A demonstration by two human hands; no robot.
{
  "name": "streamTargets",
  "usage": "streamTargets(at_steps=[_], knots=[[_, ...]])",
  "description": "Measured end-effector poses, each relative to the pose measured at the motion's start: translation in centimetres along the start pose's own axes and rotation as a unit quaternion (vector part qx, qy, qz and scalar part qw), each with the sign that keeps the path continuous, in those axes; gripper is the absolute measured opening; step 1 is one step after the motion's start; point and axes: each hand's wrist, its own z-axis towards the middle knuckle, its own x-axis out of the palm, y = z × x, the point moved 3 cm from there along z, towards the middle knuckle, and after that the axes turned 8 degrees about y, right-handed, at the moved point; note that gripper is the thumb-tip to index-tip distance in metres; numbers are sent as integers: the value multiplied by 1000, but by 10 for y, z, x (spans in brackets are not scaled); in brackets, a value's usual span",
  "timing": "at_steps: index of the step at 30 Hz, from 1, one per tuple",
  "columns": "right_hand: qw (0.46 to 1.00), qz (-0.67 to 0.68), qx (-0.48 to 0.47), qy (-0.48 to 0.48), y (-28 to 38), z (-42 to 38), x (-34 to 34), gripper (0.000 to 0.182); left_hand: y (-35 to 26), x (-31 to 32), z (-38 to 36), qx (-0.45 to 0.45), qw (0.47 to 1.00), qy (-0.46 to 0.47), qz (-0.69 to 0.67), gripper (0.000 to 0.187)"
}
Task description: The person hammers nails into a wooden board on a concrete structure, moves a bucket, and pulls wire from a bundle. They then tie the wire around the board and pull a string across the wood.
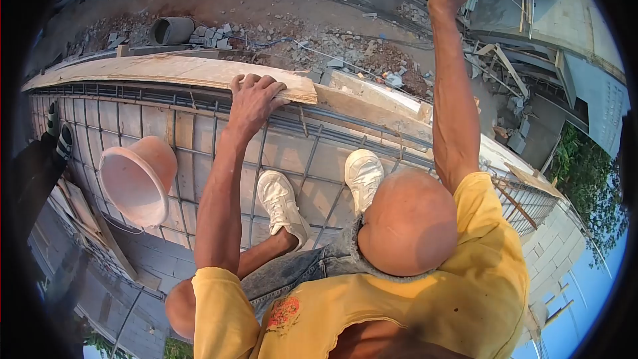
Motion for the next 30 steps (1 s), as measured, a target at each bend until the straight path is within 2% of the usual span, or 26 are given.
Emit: streamTargets(at_steps=[1,2,3,4,5,7,8,9,10,11,12,13,14,17,18,19,20,21,22,23,24,25,26,28,29,30], knots=[[997,-27,49,49,-23,-46,28,56,1,1,-2,-1,1000,1,0,34],[978,-69,119,159,-49,-102,59,57,0,3,-3,-1,1000,2,1,34],[919,-131,176,327,-78,-163,84,57,-2,6,-3,-4,1000,3,-2,35],[818,-191,188,508,-102,-223,101,58,-6,9,-8,-3,1000,9,-4,35],[774,-186,187,576,-111,-245,106,59,1,4,-9,-1,1000,11,6,35],[762,-131,153,616,-103,-177,114,60,13,-9,-16,-13,1000,-3,19,34],[750,-109,189,624,-106,-174,79,60,-5,-6,-9,13,1000,-3,10,33],[817,-103,113,557,-96,-145,67,60,-5,-2,-9,11,1000,6,17,33],[847,-99,134,504,-73,-106,55,58,-7,-4,0,12,1000,-7,18,33],[896,-95,92,423,-59,-65,47,60,-6,-2,-2,11,1000,-7,21,33],[935,-8,115,335,-19,-34,29,62,-5,0,-8,10,1000,-1,23,33],[949,80,118,281,0,-2,17,62,-5,0,-8,10,1000,3,17,33],[967,111,89,209,11,23,7,61,-6,-1,-6,12,1000,3,15,33],[998,58,20,30,17,21,7,61,-5,1,-8,8,1000,6,4,33],[999,28,38,24,3,-9,25,60,-5,1,-8,6,1000,4,5,33],[994,-6,84,65,-17,-54,49,60,-5,1,-8,2,1000,2,7,32],[972,-57,151,171,-43,-108,74,60,-5,2,-8,2,1000,1,4,32],[909,-131,196,343,-73,-166,97,60,-3,3,-7,4,1000,-3,6,32],[816,-190,202,507,-96,-224,116,59,-3,5,-9,8,1000,-2,10,32],[789,-190,200,549,-104,-242,119,59,3,8,-18,19,1000,6,20,32],[773,-181,161,586,-111,-204,118,59,3,15,-12,9,1000,-15,18,32],[756,-170,121,620,-115,-163,116,59,15,-5,-13,3,999,-15,33,33],[731,-160,134,650,-125,-155,80,59,-3,-2,-8,27,1000,-1,13,34],[838,-148,84,519,-129,-85,47,59,-6,1,-10,18,1000,18,10,36],[893,-180,10,412,-121,-45,32,61,-8,-3,-4,20,1000,6,23,37],[911,-111,143,370,-66,-14,10,62,-10,-3,-9,16,999,5,37,38]])
